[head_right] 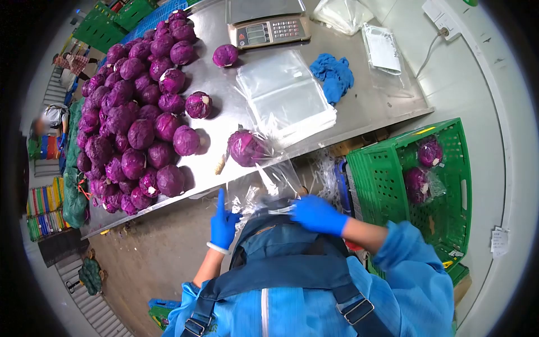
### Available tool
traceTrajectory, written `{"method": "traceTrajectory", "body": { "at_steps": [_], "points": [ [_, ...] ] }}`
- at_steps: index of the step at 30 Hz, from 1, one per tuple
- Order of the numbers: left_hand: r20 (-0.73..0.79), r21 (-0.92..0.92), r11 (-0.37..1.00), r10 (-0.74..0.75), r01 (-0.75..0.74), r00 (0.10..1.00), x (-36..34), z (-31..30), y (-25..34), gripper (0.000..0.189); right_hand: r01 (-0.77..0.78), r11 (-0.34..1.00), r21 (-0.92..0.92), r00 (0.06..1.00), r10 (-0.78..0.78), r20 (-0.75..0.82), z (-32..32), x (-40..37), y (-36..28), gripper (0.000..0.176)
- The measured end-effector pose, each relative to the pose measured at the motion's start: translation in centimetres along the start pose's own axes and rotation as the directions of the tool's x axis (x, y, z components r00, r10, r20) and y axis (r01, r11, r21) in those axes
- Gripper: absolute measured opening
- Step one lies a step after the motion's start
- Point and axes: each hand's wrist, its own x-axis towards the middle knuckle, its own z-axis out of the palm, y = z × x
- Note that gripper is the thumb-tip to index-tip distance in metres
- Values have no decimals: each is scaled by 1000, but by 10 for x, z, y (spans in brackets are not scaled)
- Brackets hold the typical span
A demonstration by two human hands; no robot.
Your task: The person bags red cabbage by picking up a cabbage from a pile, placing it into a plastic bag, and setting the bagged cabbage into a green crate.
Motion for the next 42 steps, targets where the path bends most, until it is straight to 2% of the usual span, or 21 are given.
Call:
{"method": "traceTrajectory", "body": {
  "at_steps": [2, 4, 7, 9, 11, 14, 17, 18, 21, 26, 27, 28, 30, 32, 33, 34, 37, 38, 39, 41, 42],
  "points": [
    [115, 478, 874, 37, -88, 993, -2, -11, -7, 71, -87, 967, -239, 948, 153, 277, 63, -97, 57, 17],
    [149, 298, 927, 191, -229, 970, -11, -24, -21, 66, -741, 632, 226, 670, 674, 312, 109, -162, 66, 19],
    [-73, 225, 935, 297, -274, 952, -4, -37, -52, 61, -390, 861, -326, 775, 498, 388, 54, -125, 56, 28],
    [-140, 395, 857, 412, -331, 900, 8, -35, -48, 60, -382, 814, -437, 922, 370, -115, 6, -49, 48, 43],
    [-9, 670, 612, 573, -420, 820, 29, -27, -10, 61, -201, 916, -348, 938, 77, -338, -11, 8, 48, 46],
    [358, 681, 336, 623, -651, 696, 57, -19, 3, 54, 178, 883, -434, 946, -275, -173, -2, 51, 75, 42],
    [444, 401, 505, 623, -765, 644, 84, -33, -4, 44, 56, 983, 173, 991, -34, -126, -6, 60, 103, 30],
    [304, 186, 696, 630, -693, 714, 91, -37, -2, 31, 1, 847, 532, 964, 140, -225, -8, 64, 106, 32],
    [383, -251, 953, 260, -170, 886, 122, -56, 11, 40, -230, 453, 861, 930, 363, 58, -26, 85, 127, 37],
    [591, -640, 535, -115, 551, 798, 175, -39, -18, 56, -487, 238, 840, 670, 718, 185, -2, 123, 148, 50],
    [545, -678, 503, -146, 537, 825, 181, -28, -35, 58, -465, 232, 854, 581, 808, 97, 18, 125, 161, 45],
    [584, -662, 506, -115, 553, 804, 182, -33, -35, 54, -479, 484, 732, 506, 834, -220, 2, 125, 144, 35],
    [664, -686, 395, -7, 612, 748, 187, -32, -54, 52, -527, 828, 189, 477, 473, -740, -40, 122, 101, 22],
    [608, -729, 271, -167, 629, 776, 182, -25, -38, 55, -257, 965, -52, 807, 184, -561, -51, 140, 66, 25],
    [579, -749, 217, -247, 627, 777, 178, -22, -22, 57, 65, 996, -55, 889, -83, -451, -57, 158, 56, 32],
    [566, -758, 124, -364, 641, 739, 176, -24, 3, 48, 120, 982, -143, 927, -162, -337, -53, 175, 51, 55],
    [422, -472, 729, -308, 496, 853, 191, -34, -35, 33, -8, 998, -66, 992, 0, -126, -37, 198, 75, 78],
    [-3, 57, 998, -37, 37, 999, 194, -30, -31, 25, -64, 997, 40, 989, 69, -127, -28, 205, 83, 90],
    [-86, 178, 983, -36, 51, 996, 190, -39, 15, 32, -90, 989, 116, 983, 107, -146, -24, 203, 86, 90],
    [-100, 472, 745, 578, -473, 810, 212, -40, 16, 40, -137, 956, 259, 963, 190, -190, -22, 201, 92, 92],
    [117, 325, 786, 519, -526, 847, 224, -40, 7, 56, -139, 952, 272, 953, 203, -225, -21, 200, 98, 93]
  ]
}}
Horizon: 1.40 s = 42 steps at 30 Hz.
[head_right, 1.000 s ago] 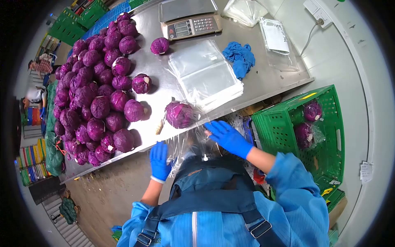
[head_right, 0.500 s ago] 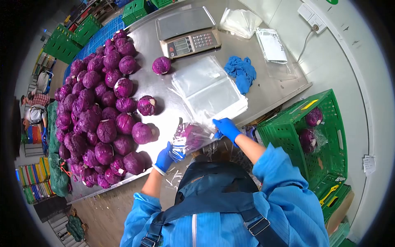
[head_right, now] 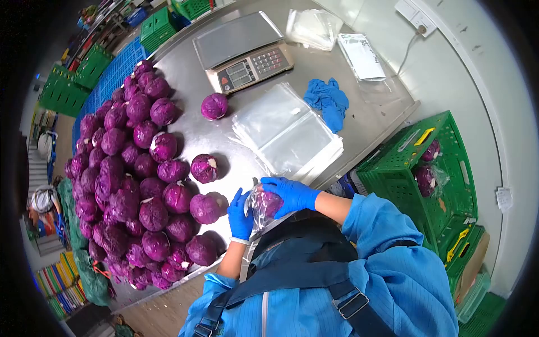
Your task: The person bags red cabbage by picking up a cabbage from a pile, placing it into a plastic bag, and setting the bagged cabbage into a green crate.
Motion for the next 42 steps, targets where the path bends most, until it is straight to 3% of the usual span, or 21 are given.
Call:
{"method": "traceTrajectory", "body": {
  "at_steps": [1, 3, 6, 9, 11, 12, 16, 17, 19, 20, 21, 22, 23, 24, 26, 29, 32, 36, 39, 40, 42],
  "points": [
    [167, -91, 995, 60, -45, 984, 9, 4, -7, 65, -119, 977, 175, 993, 121, 0, -2, 2, 7, 93],
    [84, -372, 926, 99, -61, 991, 20, 24, -14, 71, -320, 801, 506, 939, 338, 60, -1, 7, 22, 94],
    [716, -490, 609, -127, 624, 687, 61, 12, -30, 77, -366, 408, 836, 874, 460, 158, -19, 12, 30, 73],
    [731, -590, 416, -90, 693, 676, 81, -34, 9, 56, -270, -288, 919, 906, 247, 344, -33, -12, 30, 57],
    [711, -602, 387, -136, 698, 689, 81, -48, 35, 48, -62, -582, 811, 983, 106, 151, -75, -42, -7, 57],
    [648, -652, 365, -188, 665, 738, 80, -48, 62, 47, 43, 137, 990, 984, 164, -66, -81, -58, -4, 59],
    [411, -678, 603, -161, 419, 897, 85, -22, 204, 47, -31, 403, 915, 859, 479, -182, -138, -125, -37, 76],
    [240, -662, 738, 42, 132, 970, 80, -5, 229, 60, -19, 540, 841, 799, 514, -311, -147, -145, -41, 75],
    [399, -700, 712, 325, 56, 857, 81, 0, 275, 76, -43, 300, 953, 748, 642, -168, -163, -215, -24, 61],
    [411, -750, 659, 399, 56, 820, 79, 2, 309, 81, 84, 416, 906, 707, 615, -348, -176, -254, -33, 48],
    [415, -796, 602, 466, 64, 782, 80, 11, 344, 87, 231, 197, 953, 646, 701, -301, -184, -291, -47, 45],
    [436, -841, 525, 510, 133, 741, 87, 24, 368, 75, 86, 406, 910, 684, 640, -351, -157, -340, -5, 49],
    [460, -821, 545, 461, 168, 759, 91, 38, 393, 58, 453, 232, 861, 641, 587, -496, -157, -374, -13, 56],
    [443, -761, 649, 517, 2, 733, 101, 59, 410, 52, 735, -2, 678, 580, 519, -628, -158, -407, -21, 65],
    [384, -683, 648, 711, -337, 589, 114, 110, 446, 42, 785, -18, 619, 403, 774, -488, -138, -484, -4, 70],
    [337, -601, 335, 929, -725, 151, 100, 183, 516, 37, 835, 313, 453, 76, 749, -658, -137, -543, -32, 69],
    [504, -551, 91, 829, -829, -243, 56, 277, 547, 39, 662, 620, 422, -194, 685, -703, -120, -576, -40, 70],
    [179, -461, -369, 852, -807, -492, 15, 401, 519, 30, 676, 554, 487, -174, 761, -624, -95, -600, -28, 70],
    [785, -214, -136, 566, -967, -253, 12, 420, 515, 25, 803, 343, 487, -38, 845, -534, -66, -609, -14, 71],
    [833, 38, -129, 552, -991, -40, 14, 417, 506, 21, 811, 273, 518, 27, 866, -499, -67, -606, -14, 71],
    [719, 8, -208, 681, -978, -139, 40, 413, 493, 16, 768, 252, 589, 97, 863, -495, -83, -593, -25, 74]
  ]
}}
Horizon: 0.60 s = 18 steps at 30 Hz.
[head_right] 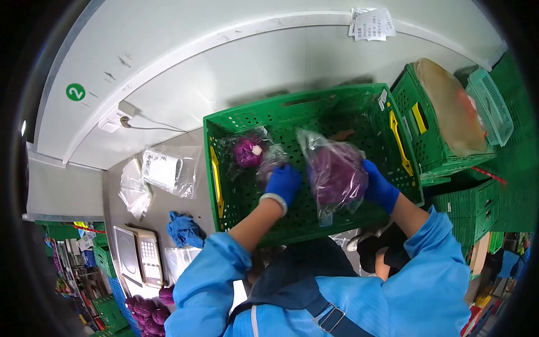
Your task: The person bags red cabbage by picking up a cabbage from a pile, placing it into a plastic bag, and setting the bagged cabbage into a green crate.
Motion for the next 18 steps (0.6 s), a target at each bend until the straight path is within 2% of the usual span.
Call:
{"method": "traceTrajectory", "body": {
  "at_steps": [1, 3, 4, 5, 7, 10, 14, 17, 18],
  "points": [
    [-5, 32, 992, 124, -123, 992, -10, -20, -18, 15, -69, 998, -1, 998, 69, 12, 1, 4, 3, 74],
    [2, 13, 998, -69, 69, 998, -28, -27, -35, 17, -208, 978, -8, 977, 208, 41, 0, 11, 9, 75],
    [-59, -67, 996, -58, 54, 997, -40, -22, -53, 17, -262, 964, -37, 965, 263, 19, 12, 17, 9, 74],
    [67, -127, 984, -115, 122, 991, -49, -17, -66, 27, -341, 939, -39, 938, 343, 50, 13, 23, 15, 73],
    [197, -121, 970, -183, 209, 963, -64, -34, -91, 48, -492, 868, -60, 861, 496, 114, 12, 38, 30, 71],
    [373, -269, 917, -184, 295, 909, -72, -47, -123, 67, -656, 749, -93, 733, 662, 157, 14, 66, 69, 71],
    [382, -336, 902, -133, 271, 915, -63, -20, -141, 65, -659, 727, -195, 720, 684, 118, 56, 92, 93, 69],
    [279, -436, 865, -134, 250, 951, -61, 1, -151, 69, -657, 715, -239, 696, 697, 172, 44, 117, 133, 64],
    [235, -477, 851, -117, 219, 965, -60, -11, -152, 62, -684, 687, -246, 692, 718, 80, 56, 117, 134, 61]
  ]
}}
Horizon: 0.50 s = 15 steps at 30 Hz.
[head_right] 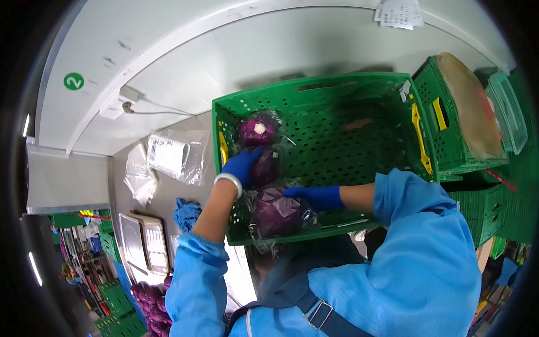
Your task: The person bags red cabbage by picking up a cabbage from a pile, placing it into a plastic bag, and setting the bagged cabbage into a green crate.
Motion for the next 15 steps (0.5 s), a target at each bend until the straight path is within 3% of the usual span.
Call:
{"method": "traceTrajectory", "body": {
  "at_steps": [2, 3, 5, 6, 7, 8, 9, 10, 11, 13, 14, 15],
  "points": [
    [12, -16, 999, 33, -33, 999, 5, -3, -2, 61, -91, 996, -17, 983, 87, -164, 29, -2, -9, 57],
    [12, -26, 999, 34, -33, 999, 6, -3, -4, 61, -50, 999, 0, 982, 50, -182, 34, 5, -4, 54],
    [4, -184, 981, -58, 58, 998, 5, -14, 9, 55, 6, 1000, 2, 984, -6, -180, 43, 32, 13, 49],
    [170, -278, 934, -182, 225, 968, 3, -35, 30, 45, 57, 983, -176, 977, -91, -194, 36, 50, 20, 49],
    [124, -116, 978, -160, 175, 979, -6, -32, 39, 36, 112, 929, -352, 969, -181, -169, 20, 65, 23, 51],
    [-18, -75, 981, -182, 180, 983, -12, -16, 40, 37, 113, 908, -404, 976, -178, -128, 1, 70, 24, 48],
    [-315, -50, 996, -83, 70, 945, -35, -4, 45, 38, 96, 866, -490, 973, -186, -136, -1, 67, 19, 44],
    [-491, -62, 998, -26, -5, 871, -76, -26, 59, 45, 77, 817, -572, 971, -193, -145, -4, 64, 12, 41],
    [-677, -187, 979, -67, -84, 733, -114, -39, 66, 46, 22, 741, -671, 963, -196, -184, 3, 46, -2, 36],
    [-771, -410, 909, -298, -79, 563, -192, -31, 57, 43, -125, 563, -817, 951, -166, -261, 9, 14, -27, 26],
    [-860, -370, 926, -308, -81, 408, -231, -4, 42, 35, -68, 457, -887, 931, -292, -221, 10, 3, -34, 21],
    [-675, -712, 695, -716, 94, 179, -268, 39, 39, 31, -17, 338, -941, 896, -412, -165, 16, -6, -41, 16]
  ]
}}
